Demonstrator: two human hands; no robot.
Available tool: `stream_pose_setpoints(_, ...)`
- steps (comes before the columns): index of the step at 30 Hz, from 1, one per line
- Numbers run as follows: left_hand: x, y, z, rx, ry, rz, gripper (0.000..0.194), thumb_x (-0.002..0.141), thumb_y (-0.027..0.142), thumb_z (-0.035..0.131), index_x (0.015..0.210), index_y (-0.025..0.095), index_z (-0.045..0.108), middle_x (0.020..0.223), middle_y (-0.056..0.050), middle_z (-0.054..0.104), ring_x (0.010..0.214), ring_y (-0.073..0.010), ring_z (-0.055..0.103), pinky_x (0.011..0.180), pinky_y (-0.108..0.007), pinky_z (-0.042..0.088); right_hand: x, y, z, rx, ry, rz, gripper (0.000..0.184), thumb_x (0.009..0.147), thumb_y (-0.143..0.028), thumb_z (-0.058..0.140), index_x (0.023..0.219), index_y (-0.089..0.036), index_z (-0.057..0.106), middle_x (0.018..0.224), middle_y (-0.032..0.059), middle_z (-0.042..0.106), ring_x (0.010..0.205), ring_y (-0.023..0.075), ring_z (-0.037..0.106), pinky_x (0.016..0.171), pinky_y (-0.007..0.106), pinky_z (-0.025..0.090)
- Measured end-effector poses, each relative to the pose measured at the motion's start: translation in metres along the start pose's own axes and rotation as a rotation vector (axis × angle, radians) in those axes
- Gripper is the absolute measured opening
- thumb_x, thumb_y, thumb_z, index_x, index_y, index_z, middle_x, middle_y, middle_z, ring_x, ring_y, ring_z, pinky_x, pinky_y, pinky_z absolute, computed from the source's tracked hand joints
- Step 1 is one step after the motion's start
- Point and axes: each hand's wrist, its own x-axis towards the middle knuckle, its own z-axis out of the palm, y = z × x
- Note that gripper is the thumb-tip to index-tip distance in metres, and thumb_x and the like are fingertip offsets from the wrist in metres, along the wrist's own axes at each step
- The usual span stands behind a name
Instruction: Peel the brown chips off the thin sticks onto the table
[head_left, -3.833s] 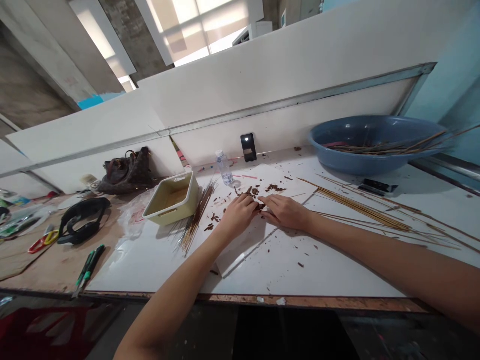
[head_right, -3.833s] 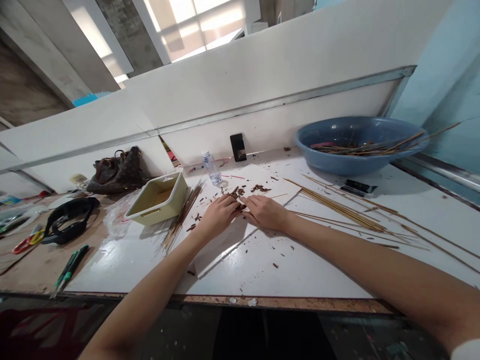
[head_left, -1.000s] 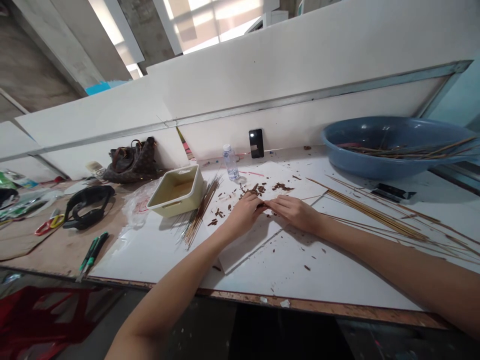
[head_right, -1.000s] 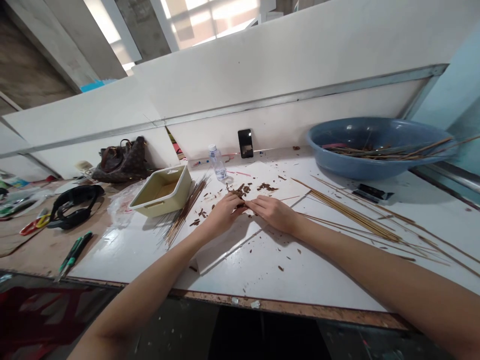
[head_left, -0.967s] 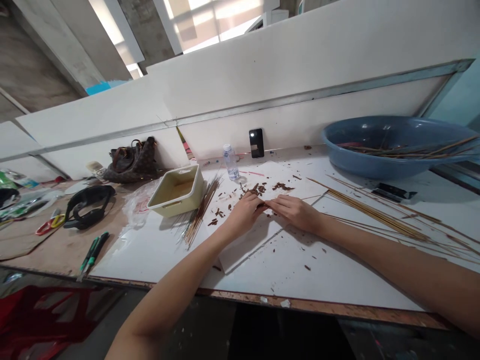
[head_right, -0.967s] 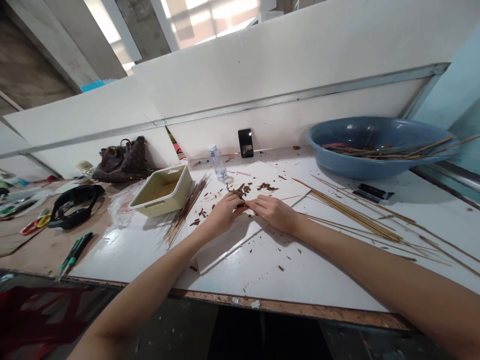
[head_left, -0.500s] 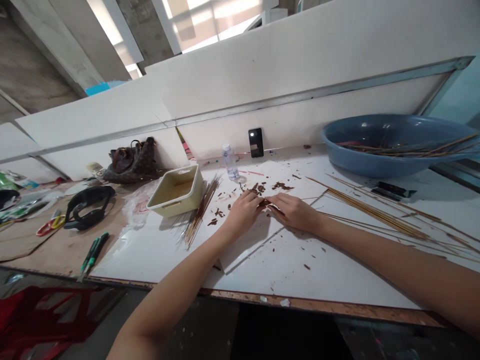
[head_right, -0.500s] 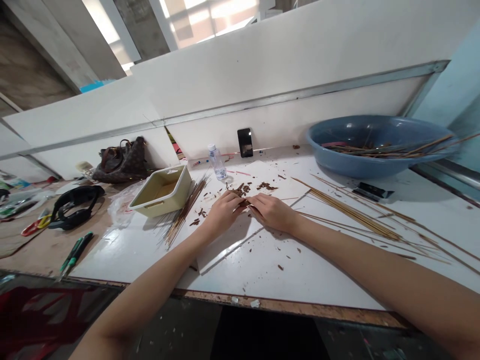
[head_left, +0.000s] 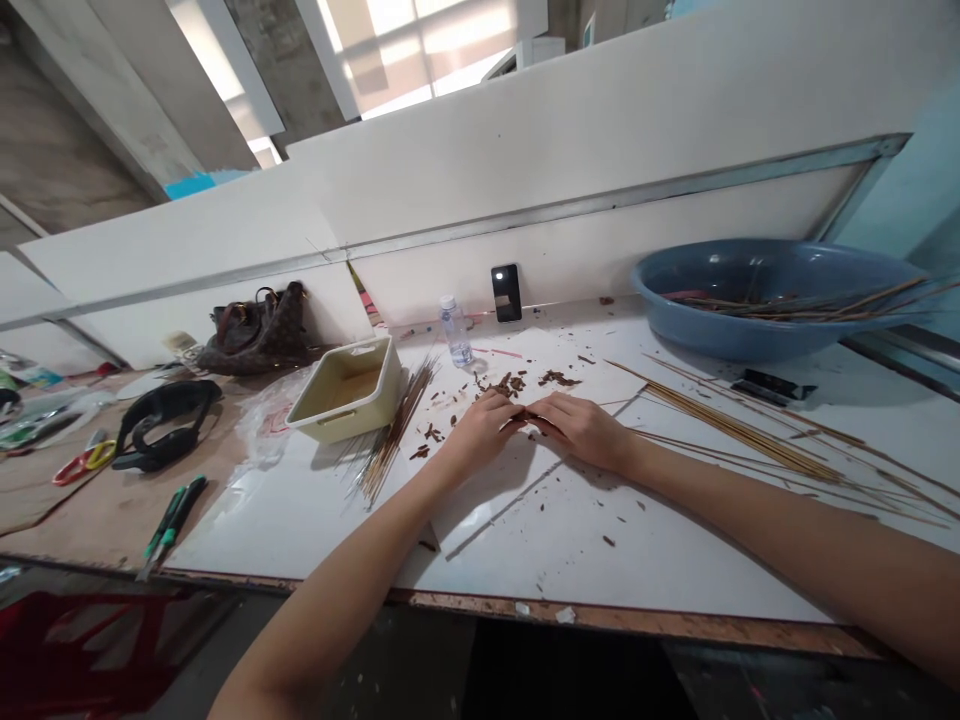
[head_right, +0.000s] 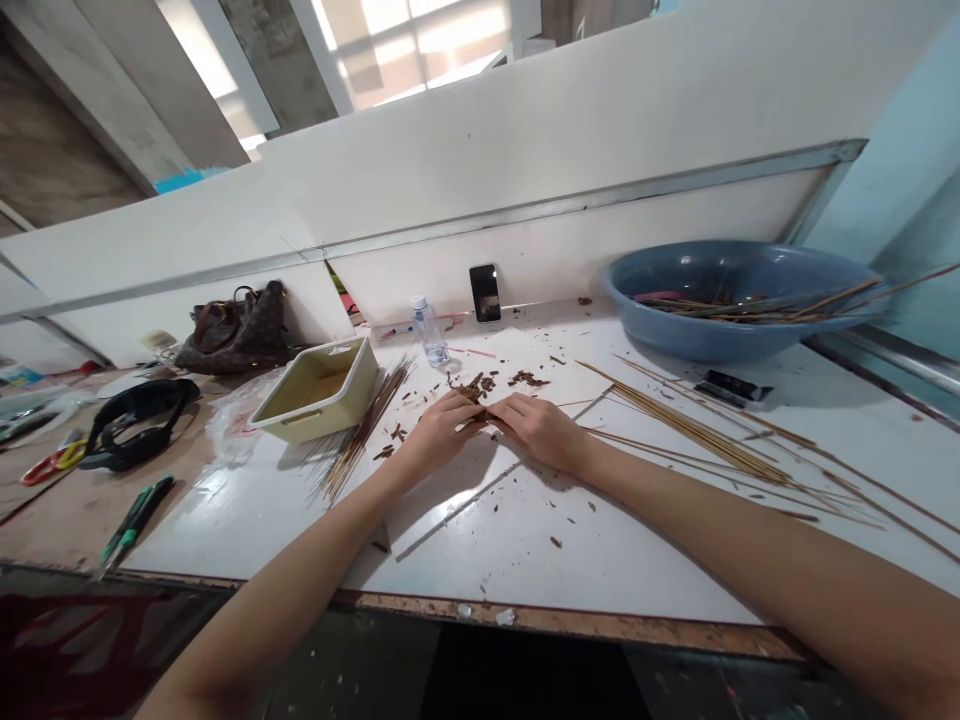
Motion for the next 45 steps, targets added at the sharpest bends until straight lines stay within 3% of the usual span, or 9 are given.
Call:
stream_pose_setpoints(10, 0.001, 0.002, -0.001, -0.028, 0.016, -0.032, 0.019, 0.111, 0.029, 0.067, 0.107, 0.019, 0.083, 0.095, -0.009, 0.078, 0.096, -0.0249, 0.07, 0.087, -0.038, 0.063, -0.003, 0.002, 0.003, 0.017, -0.024, 0.011, 0.02, 0.116, -0.021, 0.049, 0.129, -0.019, 0.065, 0.101, 0.0105, 0.076, 0.092, 0.0281, 0.072, 0.079, 0.045, 0.064)
stream_pose_setpoints(15, 0.004, 0.002, -0.003, 0.061, -0.032, -0.021, 0.023, 0.112, 0.033, 0.066, 0.103, 0.019, 0.081, 0.095, -0.01, 0.076, 0.099, -0.0266, 0.069, 0.089, -0.04, 0.062, -0.001, 0.002, 0.003, -0.041, 0.002, 0.014, 0.027, 0.115, -0.022, 0.051, 0.14, -0.016, 0.06, 0.113, 0.0147, 0.078, 0.1, 0.03, 0.074, 0.086, 0.048, 0.066)
stream_pose_setpoints(23, 0.001, 0.006, 0.0, 0.085, 0.044, -0.014, 0.021, 0.112, 0.032, 0.065, 0.114, 0.016, 0.078, 0.099, -0.011, 0.076, 0.103, -0.0275, 0.067, 0.091, -0.042, 0.063, -0.001, 0.002, 0.001, -0.027, -0.014, -0.02, 0.024, 0.115, -0.02, 0.05, 0.136, -0.019, 0.063, 0.11, 0.0117, 0.079, 0.097, 0.0286, 0.075, 0.085, 0.046, 0.065)
stream_pose_setpoints(38, 0.001, 0.01, 0.0, -0.004, -0.017, -0.085, 0.017, 0.111, 0.027, 0.066, 0.107, 0.018, 0.08, 0.095, -0.008, 0.074, 0.099, -0.0258, 0.066, 0.087, -0.038, 0.059, -0.004, 0.006, 0.002, -0.018, -0.067, -0.038, 0.022, 0.117, -0.019, 0.048, 0.132, -0.017, 0.064, 0.103, 0.0102, 0.076, 0.09, 0.027, 0.068, 0.078, 0.044, 0.062)
stream_pose_setpoints(45, 0.004, 0.007, -0.006, 0.05, -0.077, -0.08, 0.026, 0.114, 0.03, 0.059, 0.108, 0.017, 0.081, 0.098, -0.011, 0.075, 0.101, -0.0274, 0.068, 0.089, -0.04, 0.06, -0.005, 0.01, 0.007, -0.103, -0.093, -0.028, 0.024, 0.117, -0.023, 0.047, 0.131, -0.014, 0.064, 0.099, 0.0123, 0.075, 0.089, 0.029, 0.069, 0.078, 0.045, 0.062)
